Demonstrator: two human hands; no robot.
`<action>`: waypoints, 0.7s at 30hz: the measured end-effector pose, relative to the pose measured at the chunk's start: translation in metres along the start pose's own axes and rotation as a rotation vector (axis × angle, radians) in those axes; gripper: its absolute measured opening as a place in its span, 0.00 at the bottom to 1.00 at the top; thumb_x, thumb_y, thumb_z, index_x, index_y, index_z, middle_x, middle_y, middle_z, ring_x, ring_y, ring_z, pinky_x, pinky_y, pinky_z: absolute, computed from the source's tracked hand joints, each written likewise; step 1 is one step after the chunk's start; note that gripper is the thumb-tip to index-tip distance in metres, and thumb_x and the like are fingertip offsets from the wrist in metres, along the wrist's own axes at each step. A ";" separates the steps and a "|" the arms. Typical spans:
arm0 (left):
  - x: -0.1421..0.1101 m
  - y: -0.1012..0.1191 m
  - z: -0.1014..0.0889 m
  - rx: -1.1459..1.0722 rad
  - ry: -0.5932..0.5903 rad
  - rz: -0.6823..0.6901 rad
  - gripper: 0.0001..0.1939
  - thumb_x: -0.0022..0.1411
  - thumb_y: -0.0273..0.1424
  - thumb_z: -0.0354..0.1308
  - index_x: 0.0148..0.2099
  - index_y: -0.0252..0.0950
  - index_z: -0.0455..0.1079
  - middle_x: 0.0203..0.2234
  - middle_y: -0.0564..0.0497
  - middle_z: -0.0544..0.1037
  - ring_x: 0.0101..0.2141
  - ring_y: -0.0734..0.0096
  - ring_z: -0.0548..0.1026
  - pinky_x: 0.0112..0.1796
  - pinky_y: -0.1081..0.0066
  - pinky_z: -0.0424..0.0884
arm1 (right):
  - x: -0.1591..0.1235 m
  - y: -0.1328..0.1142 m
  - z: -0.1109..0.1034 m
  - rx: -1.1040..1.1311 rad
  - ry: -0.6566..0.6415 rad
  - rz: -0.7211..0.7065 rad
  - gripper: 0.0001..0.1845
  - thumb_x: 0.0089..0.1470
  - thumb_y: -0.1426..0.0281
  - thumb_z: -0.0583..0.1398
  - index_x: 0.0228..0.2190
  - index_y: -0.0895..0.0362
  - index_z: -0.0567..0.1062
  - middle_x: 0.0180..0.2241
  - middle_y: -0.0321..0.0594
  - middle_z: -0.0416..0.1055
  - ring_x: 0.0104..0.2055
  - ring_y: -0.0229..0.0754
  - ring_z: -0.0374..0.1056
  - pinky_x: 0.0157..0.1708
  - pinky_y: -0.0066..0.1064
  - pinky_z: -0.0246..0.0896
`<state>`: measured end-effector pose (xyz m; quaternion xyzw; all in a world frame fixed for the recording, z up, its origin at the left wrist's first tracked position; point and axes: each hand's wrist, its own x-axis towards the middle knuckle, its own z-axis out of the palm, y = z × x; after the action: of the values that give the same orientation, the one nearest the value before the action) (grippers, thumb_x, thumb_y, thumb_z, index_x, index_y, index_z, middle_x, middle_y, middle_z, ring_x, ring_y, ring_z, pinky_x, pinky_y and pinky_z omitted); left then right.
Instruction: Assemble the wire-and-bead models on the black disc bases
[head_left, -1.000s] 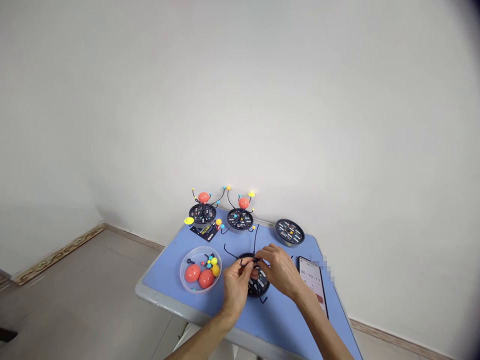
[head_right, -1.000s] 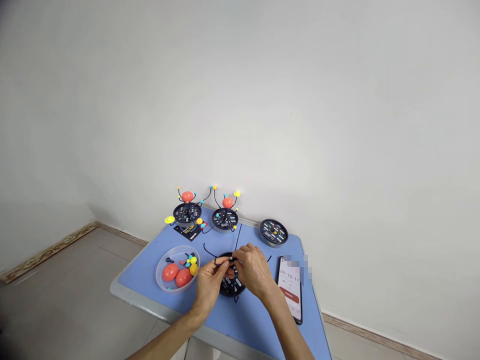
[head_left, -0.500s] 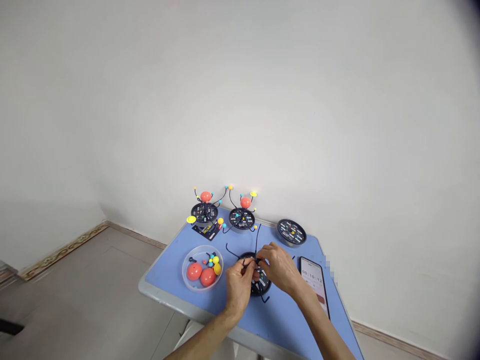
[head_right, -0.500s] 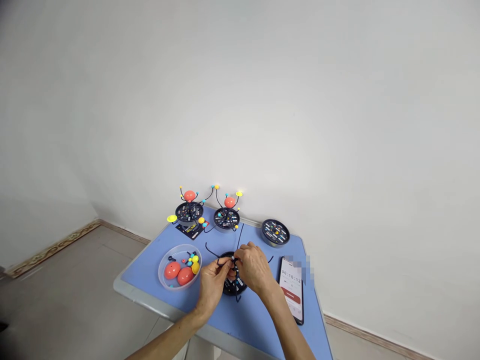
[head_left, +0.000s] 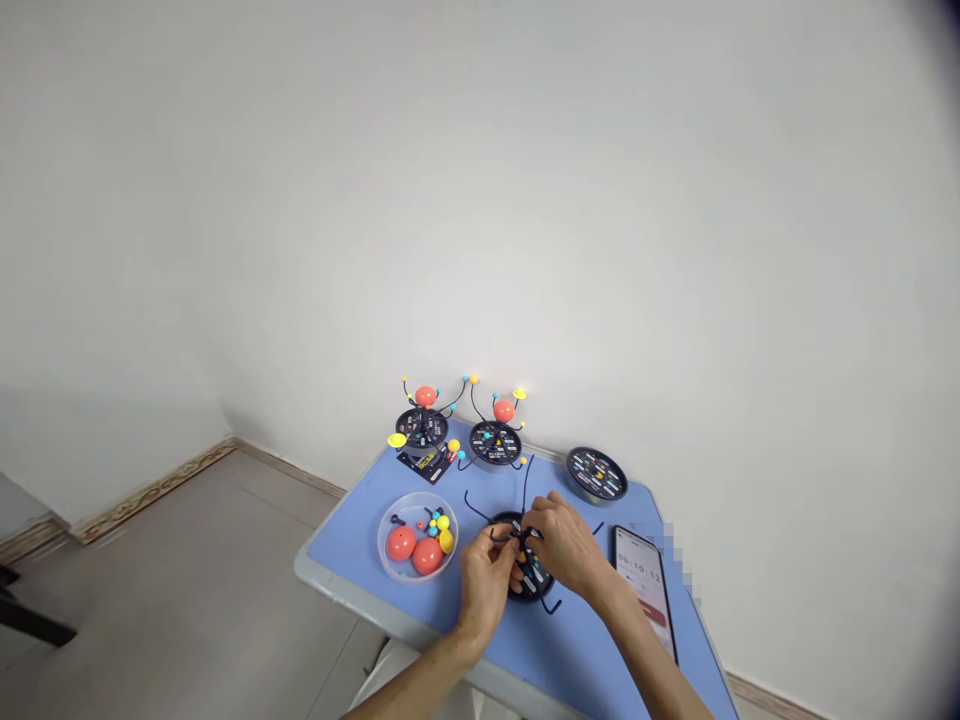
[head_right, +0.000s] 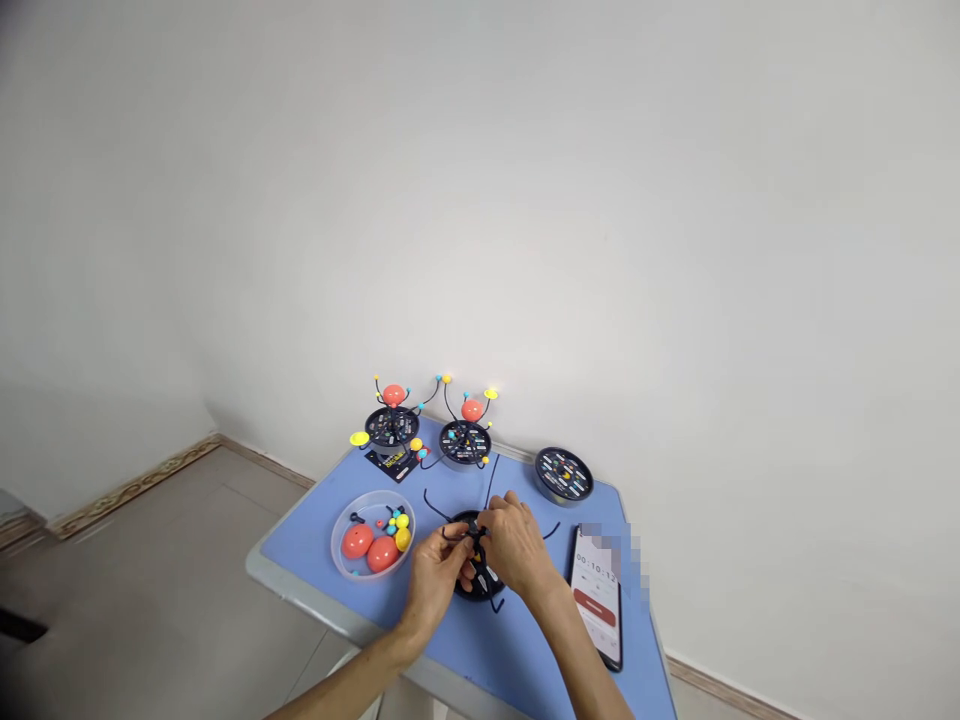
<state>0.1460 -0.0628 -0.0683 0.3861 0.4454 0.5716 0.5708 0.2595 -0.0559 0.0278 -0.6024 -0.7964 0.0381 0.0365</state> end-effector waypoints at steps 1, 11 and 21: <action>-0.001 0.000 0.000 -0.018 0.006 -0.015 0.20 0.49 0.41 0.64 0.40 0.31 0.74 0.17 0.57 0.72 0.15 0.75 0.68 0.14 0.77 0.66 | -0.001 0.000 0.000 0.001 -0.003 -0.003 0.13 0.51 0.79 0.57 0.30 0.56 0.80 0.35 0.44 0.76 0.43 0.48 0.66 0.41 0.33 0.57; -0.014 0.004 -0.008 -0.124 0.025 -0.039 0.28 0.47 0.39 0.66 0.49 0.30 0.68 0.21 0.56 0.73 0.16 0.77 0.69 0.14 0.78 0.66 | -0.004 -0.003 0.004 -0.009 0.017 -0.046 0.15 0.53 0.82 0.55 0.33 0.58 0.80 0.35 0.44 0.76 0.43 0.50 0.67 0.42 0.36 0.61; -0.037 0.017 -0.053 -0.016 -0.077 0.009 0.26 0.49 0.44 0.65 0.47 0.34 0.70 0.25 0.54 0.73 0.17 0.75 0.70 0.17 0.75 0.67 | -0.020 0.015 -0.011 0.053 0.294 -0.128 0.13 0.58 0.75 0.56 0.41 0.59 0.78 0.41 0.48 0.77 0.45 0.52 0.70 0.43 0.41 0.68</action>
<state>0.0922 -0.1024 -0.0655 0.4050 0.4169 0.5625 0.5880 0.2799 -0.0706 0.0374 -0.5482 -0.8181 -0.0318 0.1709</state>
